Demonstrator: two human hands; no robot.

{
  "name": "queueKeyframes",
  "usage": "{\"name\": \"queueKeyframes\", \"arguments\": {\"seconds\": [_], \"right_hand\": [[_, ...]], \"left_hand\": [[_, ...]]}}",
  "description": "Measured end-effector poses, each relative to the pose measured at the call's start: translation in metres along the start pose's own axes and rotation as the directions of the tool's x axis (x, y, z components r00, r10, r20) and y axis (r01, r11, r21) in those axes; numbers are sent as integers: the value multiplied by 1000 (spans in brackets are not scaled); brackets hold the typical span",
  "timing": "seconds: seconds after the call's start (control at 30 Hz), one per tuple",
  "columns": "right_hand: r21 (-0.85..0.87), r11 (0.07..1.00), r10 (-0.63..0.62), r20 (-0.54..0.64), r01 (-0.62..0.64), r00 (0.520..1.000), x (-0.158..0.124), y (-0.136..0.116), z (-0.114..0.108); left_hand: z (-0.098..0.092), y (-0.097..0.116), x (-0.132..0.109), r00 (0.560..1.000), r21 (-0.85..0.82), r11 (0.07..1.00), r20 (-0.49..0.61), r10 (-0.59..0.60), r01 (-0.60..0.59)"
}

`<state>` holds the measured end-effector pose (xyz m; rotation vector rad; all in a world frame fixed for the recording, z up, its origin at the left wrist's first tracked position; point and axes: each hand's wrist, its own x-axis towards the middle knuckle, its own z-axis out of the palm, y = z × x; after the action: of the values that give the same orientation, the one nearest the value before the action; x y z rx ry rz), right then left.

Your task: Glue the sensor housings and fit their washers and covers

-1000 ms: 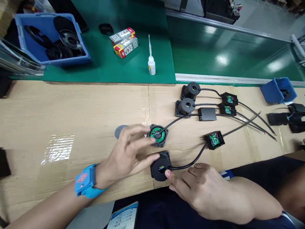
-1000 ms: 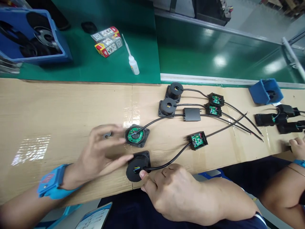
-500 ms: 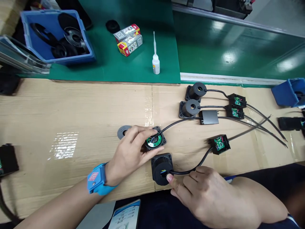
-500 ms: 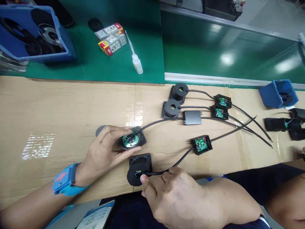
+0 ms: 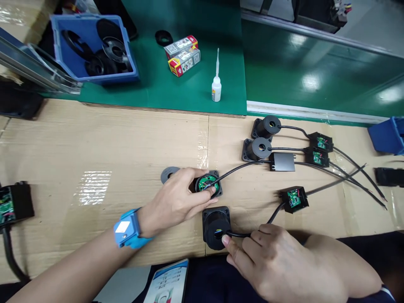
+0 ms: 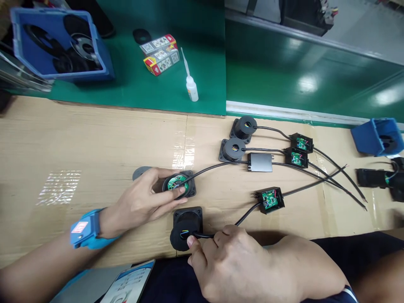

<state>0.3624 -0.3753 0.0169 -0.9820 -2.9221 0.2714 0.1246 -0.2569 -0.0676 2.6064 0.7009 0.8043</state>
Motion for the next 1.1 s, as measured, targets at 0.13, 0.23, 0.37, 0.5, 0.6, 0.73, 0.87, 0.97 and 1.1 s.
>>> {"name": "queueKeyframes", "arguments": {"seconds": [0.13,0.23,0.37,0.5,0.6,0.73,0.87,0.97,1.1], "right_hand": [[-23,1000,7,-12,-7,1000,-1,0,1],[-63,998,-3,-12,2,1000,-1,0,1],[-70,997,-24,15,25,1000,1,1,-1],[-49,998,-28,1,28,1000,3,3,-2],[-28,999,-26,13,27,1000,5,6,-3],[-4,1000,-19,8,19,1000,8,8,-6],[-7,1000,-11,-8,11,1000,10,9,-6],[-18,1000,-2,-37,1,999,11,8,-2],[-34,999,9,-131,-13,991,10,6,5]], "left_hand": [[-1,-6,-3,998,24,997,0,-67,67],[1,-3,-5,996,64,996,-64,-61,65],[-5,0,5,992,-8,998,-105,-70,70],[-15,-4,23,982,-181,969,117,-145,165],[-16,-6,27,965,-228,952,209,-157,205],[-10,-6,21,977,-232,954,139,-160,189],[-6,-4,15,984,-204,965,95,-150,167],[-4,-2,14,982,-187,965,87,-170,184],[-8,-4,12,978,-220,953,74,-195,207]]}}
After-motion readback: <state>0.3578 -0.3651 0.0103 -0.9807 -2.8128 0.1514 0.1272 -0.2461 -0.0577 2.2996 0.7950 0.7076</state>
